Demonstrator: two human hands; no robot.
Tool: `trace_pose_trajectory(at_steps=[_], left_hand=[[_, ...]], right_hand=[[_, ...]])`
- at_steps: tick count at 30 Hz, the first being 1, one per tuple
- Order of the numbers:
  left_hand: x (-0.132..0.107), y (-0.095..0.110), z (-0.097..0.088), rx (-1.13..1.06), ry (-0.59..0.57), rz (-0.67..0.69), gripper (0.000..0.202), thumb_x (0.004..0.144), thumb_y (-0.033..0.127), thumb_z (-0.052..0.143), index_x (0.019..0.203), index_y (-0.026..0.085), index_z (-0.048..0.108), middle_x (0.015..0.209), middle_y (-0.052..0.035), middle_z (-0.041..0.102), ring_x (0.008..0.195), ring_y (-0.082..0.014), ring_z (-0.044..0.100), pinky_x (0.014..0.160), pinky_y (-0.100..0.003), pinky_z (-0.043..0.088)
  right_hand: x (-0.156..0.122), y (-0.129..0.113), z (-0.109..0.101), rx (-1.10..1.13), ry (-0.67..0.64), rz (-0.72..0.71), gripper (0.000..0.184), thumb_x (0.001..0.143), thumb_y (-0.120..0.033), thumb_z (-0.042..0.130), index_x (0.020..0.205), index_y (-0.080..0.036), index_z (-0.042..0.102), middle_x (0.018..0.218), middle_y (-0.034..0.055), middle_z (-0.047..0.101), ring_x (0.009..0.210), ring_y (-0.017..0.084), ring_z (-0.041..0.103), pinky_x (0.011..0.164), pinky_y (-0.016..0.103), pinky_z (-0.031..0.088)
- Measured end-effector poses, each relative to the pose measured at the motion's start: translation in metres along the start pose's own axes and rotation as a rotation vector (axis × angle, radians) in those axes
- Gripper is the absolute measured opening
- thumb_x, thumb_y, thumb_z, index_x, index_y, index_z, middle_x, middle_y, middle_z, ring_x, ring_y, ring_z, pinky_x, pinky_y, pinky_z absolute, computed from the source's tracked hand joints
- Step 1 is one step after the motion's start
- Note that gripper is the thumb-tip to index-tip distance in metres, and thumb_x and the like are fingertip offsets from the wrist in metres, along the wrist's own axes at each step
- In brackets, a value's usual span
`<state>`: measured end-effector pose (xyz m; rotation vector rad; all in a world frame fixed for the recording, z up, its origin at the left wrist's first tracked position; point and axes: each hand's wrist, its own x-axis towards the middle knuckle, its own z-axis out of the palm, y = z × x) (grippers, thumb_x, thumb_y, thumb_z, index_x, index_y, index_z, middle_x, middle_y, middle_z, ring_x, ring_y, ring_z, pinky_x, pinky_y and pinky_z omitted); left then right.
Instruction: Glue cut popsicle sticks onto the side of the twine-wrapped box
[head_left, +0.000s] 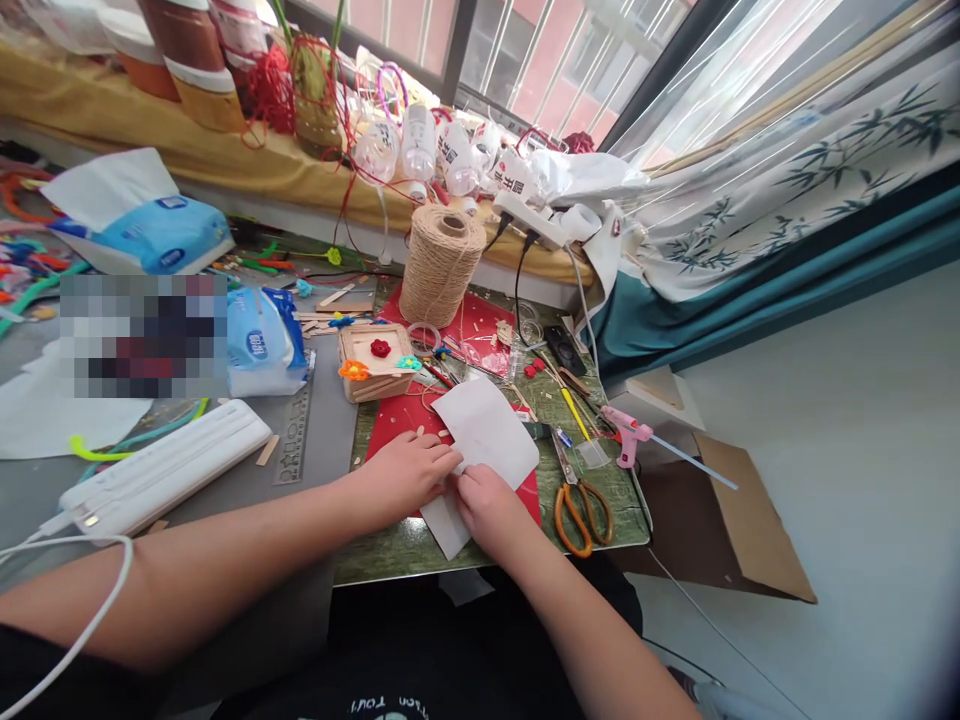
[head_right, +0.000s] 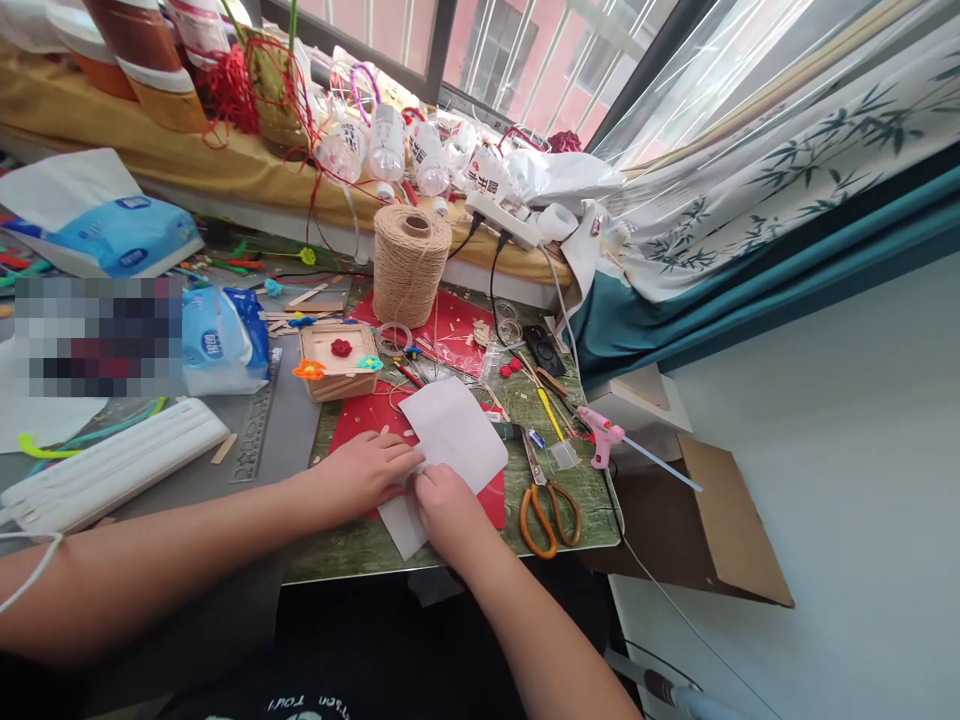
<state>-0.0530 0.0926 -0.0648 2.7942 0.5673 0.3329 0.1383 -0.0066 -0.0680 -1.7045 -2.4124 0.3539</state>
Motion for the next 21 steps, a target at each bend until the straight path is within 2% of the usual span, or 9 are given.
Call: trace_pose_trajectory(at_steps=[4, 7, 9, 13, 15, 19, 21], left_hand=[[0.0, -0.002, 0.006, 0.014, -0.001, -0.007, 0.04, 0.091, 0.033, 0.074, 0.126, 0.021, 0.059, 0.119, -0.0097, 0.071, 0.116, -0.0307, 0.062, 0.092, -0.04, 0.04], [0.0, -0.003, 0.004, 0.013, -0.007, -0.007, 0.042, 0.089, 0.033, 0.075, 0.127, 0.022, 0.06, 0.121, -0.0095, 0.071, 0.114, -0.0297, 0.062, 0.093, -0.041, 0.039], [0.0, -0.004, 0.001, -0.004, -0.006, 0.006, 0.04, 0.09, 0.032, 0.074, 0.127, 0.024, 0.061, 0.122, -0.0081, 0.071, 0.115, -0.0291, 0.062, 0.094, -0.042, 0.038], [-0.002, -0.003, -0.003, -0.026, 0.011, 0.072, 0.027, 0.092, 0.029, 0.069, 0.119, 0.029, 0.068, 0.131, -0.0039, 0.07, 0.123, -0.0292, 0.06, 0.097, -0.044, 0.038], [-0.002, -0.001, -0.002, -0.021, 0.025, 0.096, 0.023, 0.093, 0.026, 0.066, 0.116, 0.027, 0.07, 0.137, -0.0042, 0.068, 0.128, -0.0294, 0.058, 0.1, -0.045, 0.038], [-0.001, 0.004, 0.003, -0.027, 0.023, 0.091, 0.021, 0.097, 0.026, 0.061, 0.117, 0.024, 0.07, 0.137, -0.005, 0.069, 0.131, -0.0284, 0.058, 0.107, -0.048, 0.036], [0.0, 0.005, 0.005, -0.036, 0.018, 0.091, 0.02, 0.098, 0.029, 0.062, 0.116, 0.024, 0.069, 0.136, -0.0052, 0.07, 0.131, -0.0289, 0.057, 0.109, -0.049, 0.036]], right_hand=[[-0.014, 0.004, -0.007, -0.008, -0.045, -0.025, 0.025, 0.102, -0.013, 0.048, 0.088, -0.018, 0.067, 0.086, 0.0092, 0.063, 0.082, 0.024, 0.054, 0.076, 0.037, 0.045], [-0.029, 0.008, -0.014, 0.049, -0.061, -0.021, 0.024, 0.103, -0.014, 0.047, 0.096, -0.018, 0.069, 0.088, 0.0098, 0.065, 0.083, 0.024, 0.056, 0.076, 0.037, 0.047], [-0.037, 0.012, -0.019, 0.163, -0.008, 0.011, 0.021, 0.103, -0.016, 0.049, 0.104, -0.019, 0.07, 0.091, 0.0095, 0.068, 0.087, 0.024, 0.059, 0.08, 0.038, 0.049], [-0.042, 0.017, -0.024, 0.396, 0.265, 0.212, 0.018, 0.101, -0.021, 0.055, 0.107, -0.023, 0.072, 0.097, 0.0083, 0.072, 0.094, 0.025, 0.065, 0.087, 0.039, 0.051], [-0.038, 0.017, -0.024, 0.451, 0.336, 0.322, 0.018, 0.1, -0.023, 0.057, 0.105, -0.024, 0.074, 0.099, 0.0081, 0.074, 0.095, 0.025, 0.067, 0.088, 0.039, 0.051], [-0.023, 0.015, -0.017, 0.488, 0.273, 0.449, 0.016, 0.097, -0.024, 0.059, 0.099, -0.022, 0.075, 0.1, 0.0087, 0.076, 0.096, 0.025, 0.069, 0.088, 0.037, 0.05], [-0.013, 0.017, -0.014, 0.506, 0.225, 0.484, 0.016, 0.097, -0.025, 0.059, 0.096, -0.022, 0.074, 0.096, 0.0074, 0.077, 0.09, 0.023, 0.069, 0.082, 0.035, 0.05]])
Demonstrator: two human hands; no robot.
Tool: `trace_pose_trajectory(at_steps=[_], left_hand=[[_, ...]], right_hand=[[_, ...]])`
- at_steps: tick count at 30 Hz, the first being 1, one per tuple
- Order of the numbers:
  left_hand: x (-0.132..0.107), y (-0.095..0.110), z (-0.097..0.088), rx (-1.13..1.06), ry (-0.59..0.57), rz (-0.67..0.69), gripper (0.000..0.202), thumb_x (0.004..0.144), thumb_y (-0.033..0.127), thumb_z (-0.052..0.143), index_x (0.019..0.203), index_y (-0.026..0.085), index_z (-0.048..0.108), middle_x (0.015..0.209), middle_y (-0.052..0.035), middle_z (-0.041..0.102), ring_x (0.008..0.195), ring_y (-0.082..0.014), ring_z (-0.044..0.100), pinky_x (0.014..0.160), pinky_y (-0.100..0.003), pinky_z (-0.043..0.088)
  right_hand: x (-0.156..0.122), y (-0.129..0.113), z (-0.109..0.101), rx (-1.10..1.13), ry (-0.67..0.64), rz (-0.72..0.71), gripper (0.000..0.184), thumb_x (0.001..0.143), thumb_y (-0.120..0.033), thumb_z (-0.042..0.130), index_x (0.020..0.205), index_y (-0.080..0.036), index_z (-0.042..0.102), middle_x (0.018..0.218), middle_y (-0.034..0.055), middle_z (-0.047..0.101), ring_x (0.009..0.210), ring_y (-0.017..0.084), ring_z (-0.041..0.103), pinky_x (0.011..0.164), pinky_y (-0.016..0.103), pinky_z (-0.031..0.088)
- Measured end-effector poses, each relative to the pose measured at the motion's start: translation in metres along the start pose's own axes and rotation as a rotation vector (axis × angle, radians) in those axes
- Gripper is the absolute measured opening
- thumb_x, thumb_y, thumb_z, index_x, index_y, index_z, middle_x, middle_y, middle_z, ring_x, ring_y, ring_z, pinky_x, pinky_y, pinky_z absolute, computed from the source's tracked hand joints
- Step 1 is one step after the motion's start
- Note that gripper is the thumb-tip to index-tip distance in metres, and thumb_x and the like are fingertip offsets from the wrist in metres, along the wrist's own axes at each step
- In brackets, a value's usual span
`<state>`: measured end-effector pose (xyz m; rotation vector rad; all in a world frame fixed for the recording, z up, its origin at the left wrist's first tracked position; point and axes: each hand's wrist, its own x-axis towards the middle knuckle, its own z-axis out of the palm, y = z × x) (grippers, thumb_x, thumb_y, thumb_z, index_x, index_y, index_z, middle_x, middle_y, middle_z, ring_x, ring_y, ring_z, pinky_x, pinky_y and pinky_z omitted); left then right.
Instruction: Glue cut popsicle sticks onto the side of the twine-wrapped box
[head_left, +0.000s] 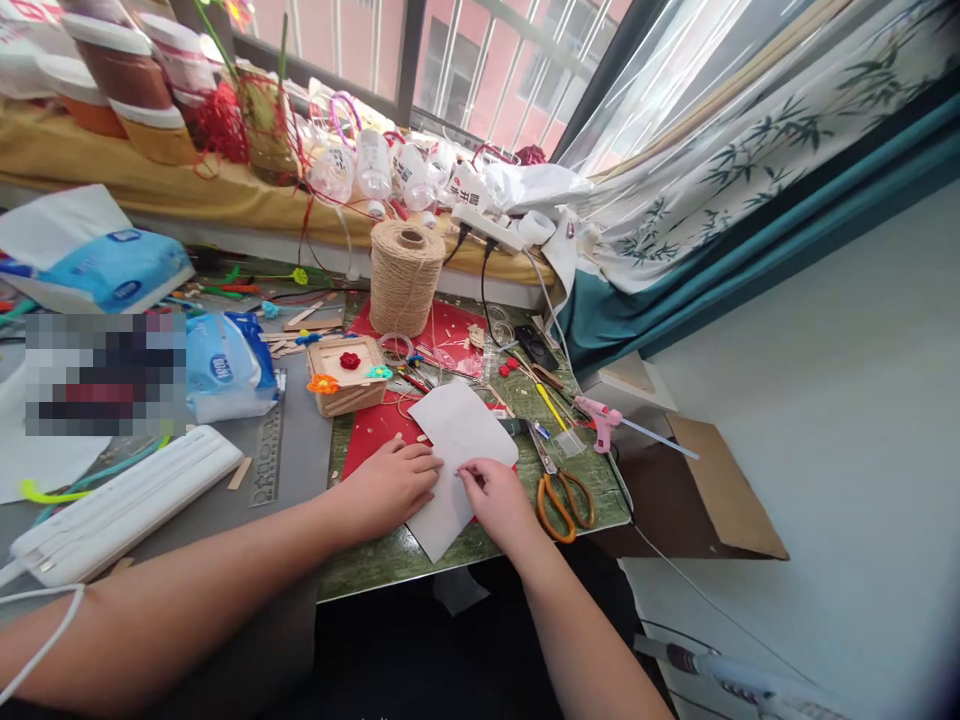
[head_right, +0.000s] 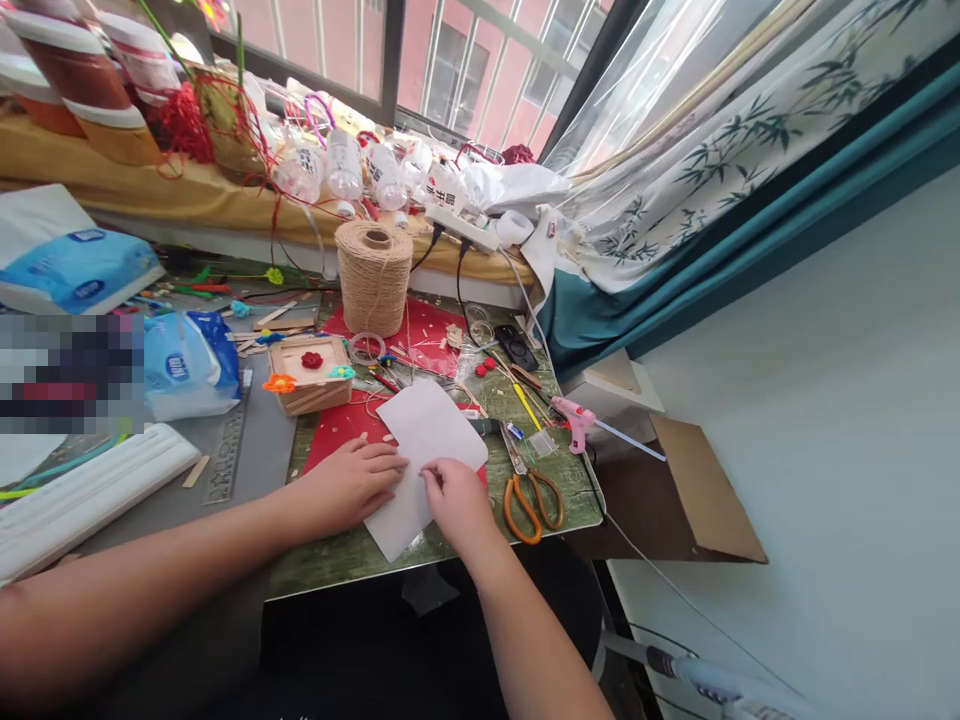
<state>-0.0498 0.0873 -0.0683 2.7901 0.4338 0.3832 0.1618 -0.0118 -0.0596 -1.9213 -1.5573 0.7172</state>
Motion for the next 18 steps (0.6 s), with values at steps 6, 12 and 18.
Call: trace_pose_trajectory(at_steps=[6, 12, 18], left_hand=[[-0.001, -0.001, 0.004, -0.026, 0.021, 0.015, 0.028, 0.096, 0.025, 0.065, 0.123, 0.026, 0.067, 0.134, -0.0084, 0.069, 0.132, -0.0292, 0.057, 0.111, -0.048, 0.037], [-0.001, -0.001, 0.003, -0.022, -0.032, -0.014, 0.023, 0.094, 0.029, 0.068, 0.117, 0.027, 0.071, 0.137, -0.0075, 0.068, 0.133, -0.0321, 0.055, 0.108, -0.05, 0.039], [-0.001, -0.002, 0.008, -0.058, -0.001, -0.044, 0.024, 0.095, 0.028, 0.067, 0.117, 0.029, 0.073, 0.138, -0.006, 0.068, 0.133, -0.03, 0.056, 0.108, -0.048, 0.039]], right_hand=[[0.025, 0.004, 0.003, -0.016, -0.136, 0.098, 0.009, 0.092, -0.025, 0.064, 0.098, -0.023, 0.07, 0.079, 0.0004, 0.075, 0.067, 0.017, 0.066, 0.061, 0.026, 0.044], [0.033, -0.001, -0.001, -0.107, -0.178, 0.135, 0.013, 0.087, -0.029, 0.071, 0.079, -0.023, 0.065, 0.074, 0.0, 0.071, 0.065, 0.017, 0.062, 0.059, 0.026, 0.038], [0.04, -0.004, -0.027, -0.195, -0.159, 0.18, 0.016, 0.079, -0.02, 0.075, 0.069, -0.022, 0.063, 0.07, 0.0016, 0.068, 0.064, 0.017, 0.057, 0.06, 0.028, 0.033]])
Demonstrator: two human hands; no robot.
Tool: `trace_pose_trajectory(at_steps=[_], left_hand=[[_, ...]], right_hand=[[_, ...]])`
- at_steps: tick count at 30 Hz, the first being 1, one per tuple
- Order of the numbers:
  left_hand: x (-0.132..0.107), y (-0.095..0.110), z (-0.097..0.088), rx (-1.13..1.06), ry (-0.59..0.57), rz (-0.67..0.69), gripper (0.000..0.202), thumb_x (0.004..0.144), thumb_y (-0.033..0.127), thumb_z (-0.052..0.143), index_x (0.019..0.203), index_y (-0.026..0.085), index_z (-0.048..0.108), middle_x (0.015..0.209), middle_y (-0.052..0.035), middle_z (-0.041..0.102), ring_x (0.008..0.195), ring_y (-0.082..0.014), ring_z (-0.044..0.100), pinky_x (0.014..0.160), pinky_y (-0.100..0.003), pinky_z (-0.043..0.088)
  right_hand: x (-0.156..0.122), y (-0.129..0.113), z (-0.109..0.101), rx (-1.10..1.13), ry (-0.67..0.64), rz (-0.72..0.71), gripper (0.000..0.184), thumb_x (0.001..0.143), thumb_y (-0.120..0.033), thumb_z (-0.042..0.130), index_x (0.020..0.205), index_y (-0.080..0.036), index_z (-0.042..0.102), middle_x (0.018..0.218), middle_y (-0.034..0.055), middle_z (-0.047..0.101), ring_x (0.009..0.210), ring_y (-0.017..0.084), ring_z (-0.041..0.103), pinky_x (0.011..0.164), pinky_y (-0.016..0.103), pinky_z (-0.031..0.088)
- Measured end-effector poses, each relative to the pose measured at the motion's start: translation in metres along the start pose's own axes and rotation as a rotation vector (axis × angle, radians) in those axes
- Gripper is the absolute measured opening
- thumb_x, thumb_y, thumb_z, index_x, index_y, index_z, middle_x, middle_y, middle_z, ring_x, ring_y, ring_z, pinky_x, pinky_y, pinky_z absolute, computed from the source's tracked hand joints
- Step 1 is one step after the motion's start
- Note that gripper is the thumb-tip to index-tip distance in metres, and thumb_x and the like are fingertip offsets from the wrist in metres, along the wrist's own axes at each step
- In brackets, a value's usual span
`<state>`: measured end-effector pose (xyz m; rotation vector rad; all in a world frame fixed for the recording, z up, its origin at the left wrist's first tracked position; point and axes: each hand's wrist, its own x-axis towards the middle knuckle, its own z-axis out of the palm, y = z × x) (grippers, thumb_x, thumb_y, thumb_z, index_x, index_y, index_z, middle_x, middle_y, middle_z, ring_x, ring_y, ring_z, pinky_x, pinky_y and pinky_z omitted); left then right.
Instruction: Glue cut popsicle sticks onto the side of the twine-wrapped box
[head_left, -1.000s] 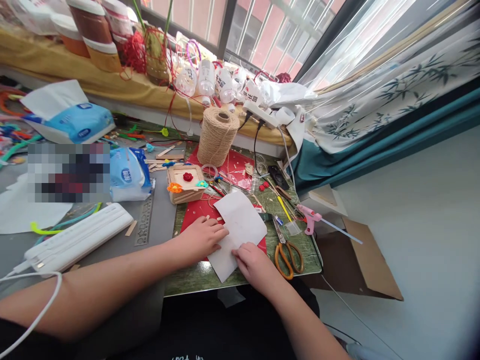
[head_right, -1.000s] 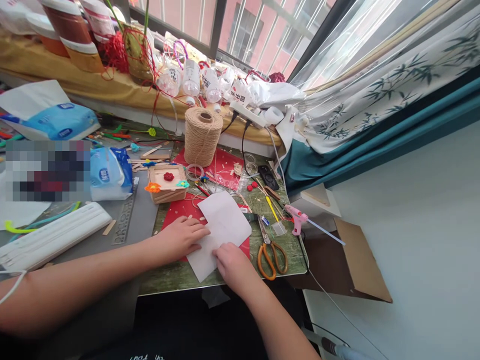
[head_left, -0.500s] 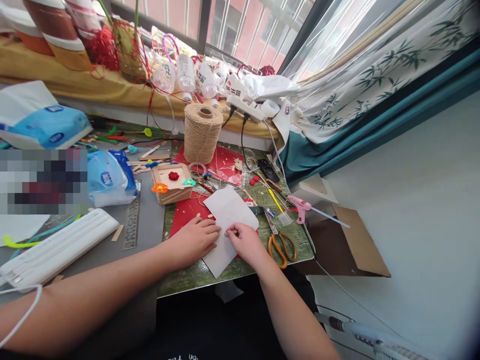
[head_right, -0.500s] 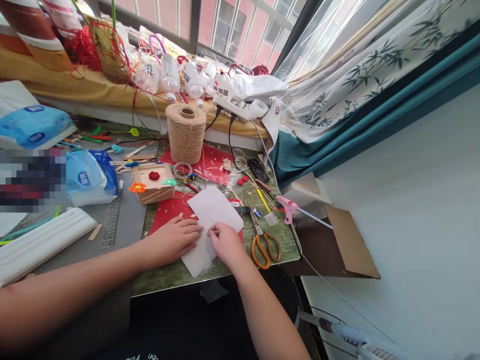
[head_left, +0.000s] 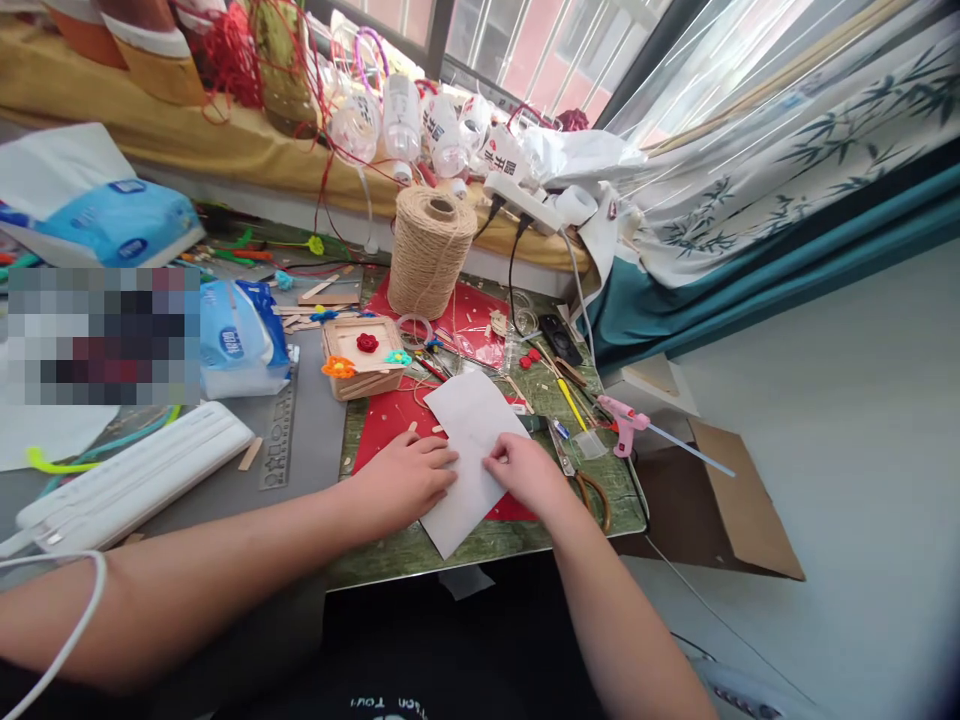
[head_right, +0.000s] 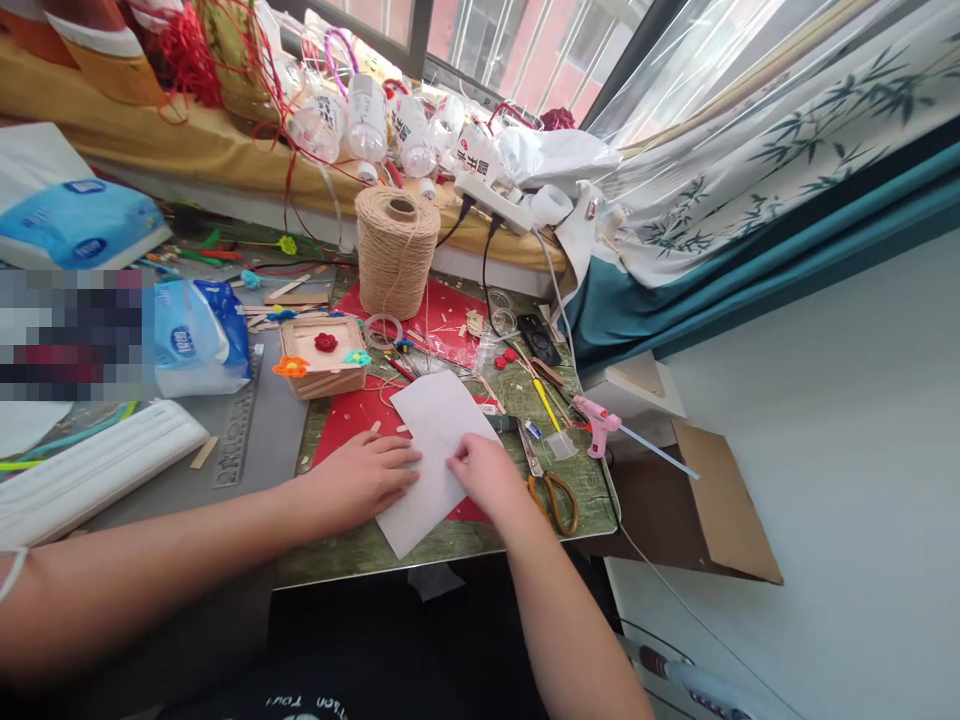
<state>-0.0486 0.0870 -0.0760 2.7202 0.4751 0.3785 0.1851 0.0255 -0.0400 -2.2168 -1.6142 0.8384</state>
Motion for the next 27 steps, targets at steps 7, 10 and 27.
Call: trace_pose_trajectory(at_steps=[7, 10, 27], left_hand=[[-0.003, -0.001, 0.002, -0.018, 0.019, 0.007, 0.023, 0.094, 0.028, 0.068, 0.116, 0.029, 0.073, 0.137, -0.0054, 0.069, 0.133, -0.0296, 0.057, 0.108, -0.049, 0.038], [-0.003, 0.0, 0.002, 0.0, 0.009, 0.003, 0.024, 0.095, 0.029, 0.067, 0.118, 0.029, 0.073, 0.14, -0.0048, 0.068, 0.133, -0.0298, 0.056, 0.108, -0.049, 0.038], [-0.004, 0.003, -0.011, -0.189, 0.143, 0.0, 0.028, 0.095, 0.034, 0.065, 0.121, 0.025, 0.069, 0.128, -0.0087, 0.071, 0.122, -0.0292, 0.061, 0.104, -0.047, 0.042]], right_hand=[[-0.012, 0.0, 0.004, 0.084, -0.126, -0.001, 0.015, 0.08, -0.031, 0.079, 0.075, -0.022, 0.068, 0.067, -0.0017, 0.068, 0.057, 0.015, 0.056, 0.054, 0.026, 0.033], [-0.014, 0.002, 0.006, 0.073, -0.04, 0.014, 0.016, 0.077, -0.022, 0.079, 0.07, -0.021, 0.065, 0.07, 0.0004, 0.067, 0.063, 0.016, 0.055, 0.057, 0.026, 0.031], [-0.041, 0.002, 0.022, 0.976, 0.11, 0.052, 0.041, 0.081, -0.057, 0.074, 0.098, -0.023, 0.059, 0.08, -0.0003, 0.065, 0.063, 0.013, 0.055, 0.057, 0.025, 0.042]])
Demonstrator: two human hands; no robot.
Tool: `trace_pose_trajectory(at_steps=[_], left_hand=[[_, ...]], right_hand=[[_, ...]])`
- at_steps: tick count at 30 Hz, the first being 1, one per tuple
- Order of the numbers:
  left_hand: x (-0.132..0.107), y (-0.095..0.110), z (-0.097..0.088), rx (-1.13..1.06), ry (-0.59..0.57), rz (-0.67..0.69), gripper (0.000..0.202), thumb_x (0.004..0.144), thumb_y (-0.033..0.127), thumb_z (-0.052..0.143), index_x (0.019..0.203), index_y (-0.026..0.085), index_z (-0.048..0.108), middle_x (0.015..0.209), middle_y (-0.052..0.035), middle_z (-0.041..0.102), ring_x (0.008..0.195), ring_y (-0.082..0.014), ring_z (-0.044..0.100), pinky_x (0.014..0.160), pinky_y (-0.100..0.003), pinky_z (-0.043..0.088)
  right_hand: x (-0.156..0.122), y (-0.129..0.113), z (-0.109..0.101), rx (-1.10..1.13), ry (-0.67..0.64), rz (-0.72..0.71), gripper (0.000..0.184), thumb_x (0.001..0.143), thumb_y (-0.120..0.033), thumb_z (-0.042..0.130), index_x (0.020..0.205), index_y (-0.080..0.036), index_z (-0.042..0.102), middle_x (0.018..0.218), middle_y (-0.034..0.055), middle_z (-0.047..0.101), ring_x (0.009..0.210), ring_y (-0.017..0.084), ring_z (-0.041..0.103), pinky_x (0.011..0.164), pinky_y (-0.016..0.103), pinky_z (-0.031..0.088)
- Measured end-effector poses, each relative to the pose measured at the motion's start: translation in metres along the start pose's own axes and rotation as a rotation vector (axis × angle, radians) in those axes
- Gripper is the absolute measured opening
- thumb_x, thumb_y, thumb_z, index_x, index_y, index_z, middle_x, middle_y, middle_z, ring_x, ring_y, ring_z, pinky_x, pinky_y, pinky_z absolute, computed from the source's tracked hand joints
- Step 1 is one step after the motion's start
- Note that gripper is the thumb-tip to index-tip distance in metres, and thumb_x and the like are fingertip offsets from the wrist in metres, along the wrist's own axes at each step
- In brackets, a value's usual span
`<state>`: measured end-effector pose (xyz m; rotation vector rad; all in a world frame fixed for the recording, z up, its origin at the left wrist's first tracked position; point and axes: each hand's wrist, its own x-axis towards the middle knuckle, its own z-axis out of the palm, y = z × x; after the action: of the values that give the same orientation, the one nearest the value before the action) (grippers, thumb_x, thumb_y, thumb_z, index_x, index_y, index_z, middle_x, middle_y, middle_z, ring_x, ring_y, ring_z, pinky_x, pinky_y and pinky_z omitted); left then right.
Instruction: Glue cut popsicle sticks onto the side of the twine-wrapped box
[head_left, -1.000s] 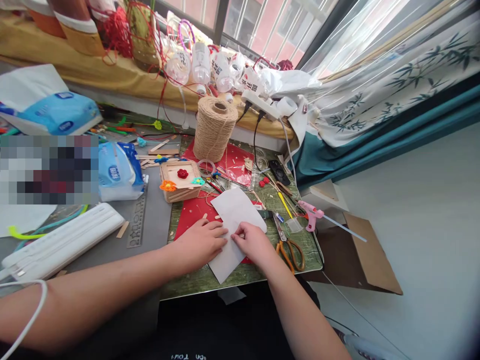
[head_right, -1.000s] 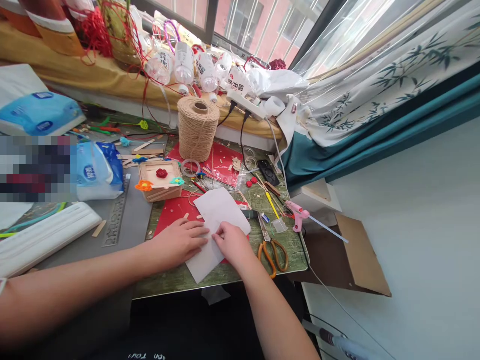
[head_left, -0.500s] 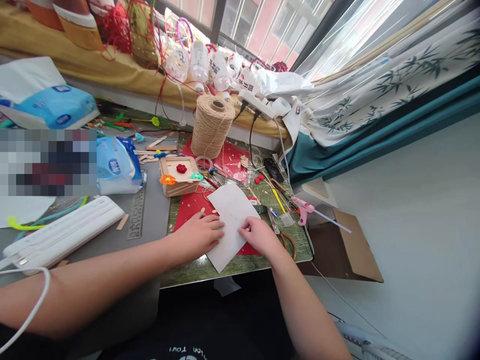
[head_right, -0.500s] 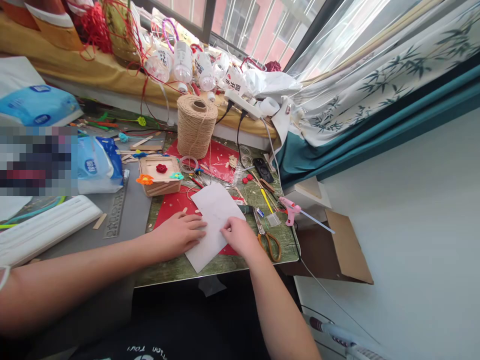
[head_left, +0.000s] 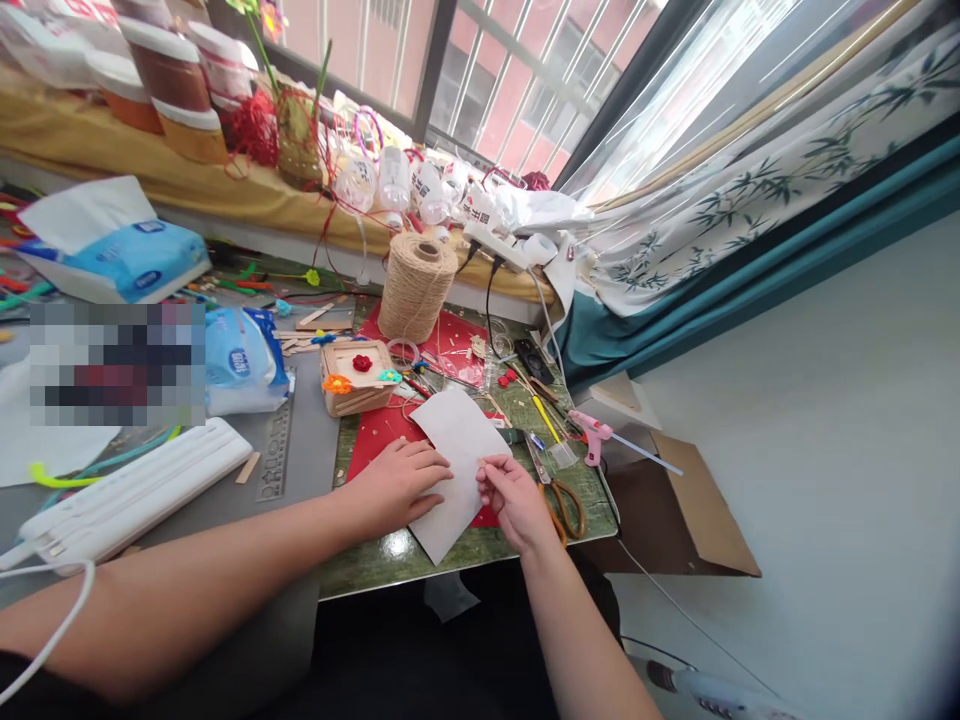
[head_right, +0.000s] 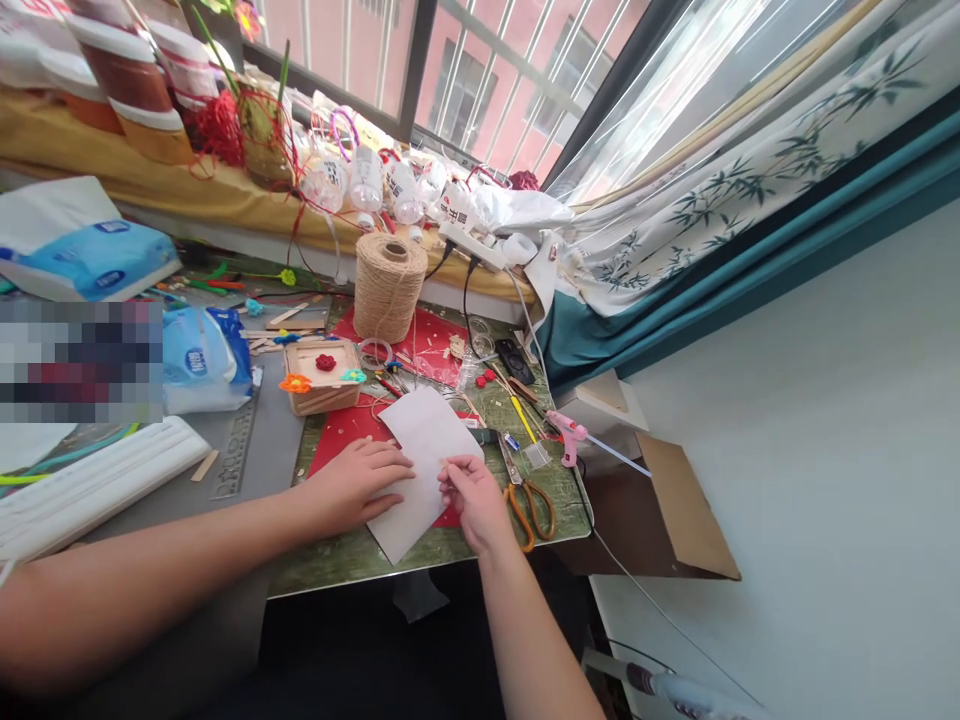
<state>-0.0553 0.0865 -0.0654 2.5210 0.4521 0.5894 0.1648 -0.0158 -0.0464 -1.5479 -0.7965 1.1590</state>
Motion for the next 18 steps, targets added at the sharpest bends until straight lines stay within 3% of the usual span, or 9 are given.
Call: trace_pose_trajectory(at_steps=[5, 8, 13, 18], left_hand=[[0.004, 0.009, -0.003, -0.406, 0.194, -0.244, 0.027, 0.095, 0.039, 0.067, 0.115, 0.021, 0.069, 0.101, -0.0048, 0.073, 0.09, -0.0185, 0.065, 0.08, -0.031, 0.052], [0.005, 0.011, -0.002, -0.558, 0.208, -0.309, 0.021, 0.092, 0.036, 0.073, 0.107, 0.022, 0.075, 0.093, -0.002, 0.075, 0.082, -0.0154, 0.065, 0.074, -0.027, 0.051], [0.004, 0.009, -0.005, -0.627, 0.213, -0.286, 0.012, 0.091, 0.032, 0.075, 0.095, 0.022, 0.079, 0.086, -0.001, 0.077, 0.077, -0.0142, 0.065, 0.074, -0.026, 0.049], [0.003, 0.008, -0.008, -0.6, 0.26, -0.283, 0.012, 0.088, 0.031, 0.077, 0.085, 0.019, 0.077, 0.082, -0.001, 0.075, 0.078, -0.0141, 0.064, 0.073, -0.026, 0.049]], right_hand=[[-0.019, 0.002, 0.036, 0.364, -0.118, 0.13, 0.035, 0.079, -0.041, 0.084, 0.097, -0.019, 0.065, 0.081, 0.0013, 0.068, 0.064, 0.011, 0.058, 0.058, 0.022, 0.044], [-0.023, -0.002, 0.046, 0.561, -0.179, 0.219, 0.028, 0.077, -0.03, 0.087, 0.093, -0.017, 0.068, 0.073, -0.0006, 0.066, 0.059, 0.008, 0.055, 0.054, 0.019, 0.041], [-0.026, -0.003, 0.048, 0.538, -0.2, 0.209, 0.024, 0.081, -0.031, 0.085, 0.092, -0.017, 0.069, 0.066, -0.0022, 0.064, 0.052, 0.007, 0.05, 0.05, 0.019, 0.038], [-0.032, 0.001, 0.051, 0.365, -0.218, 0.074, 0.028, 0.089, -0.042, 0.078, 0.097, -0.018, 0.067, 0.07, 0.0006, 0.07, 0.055, 0.011, 0.058, 0.053, 0.021, 0.043]])
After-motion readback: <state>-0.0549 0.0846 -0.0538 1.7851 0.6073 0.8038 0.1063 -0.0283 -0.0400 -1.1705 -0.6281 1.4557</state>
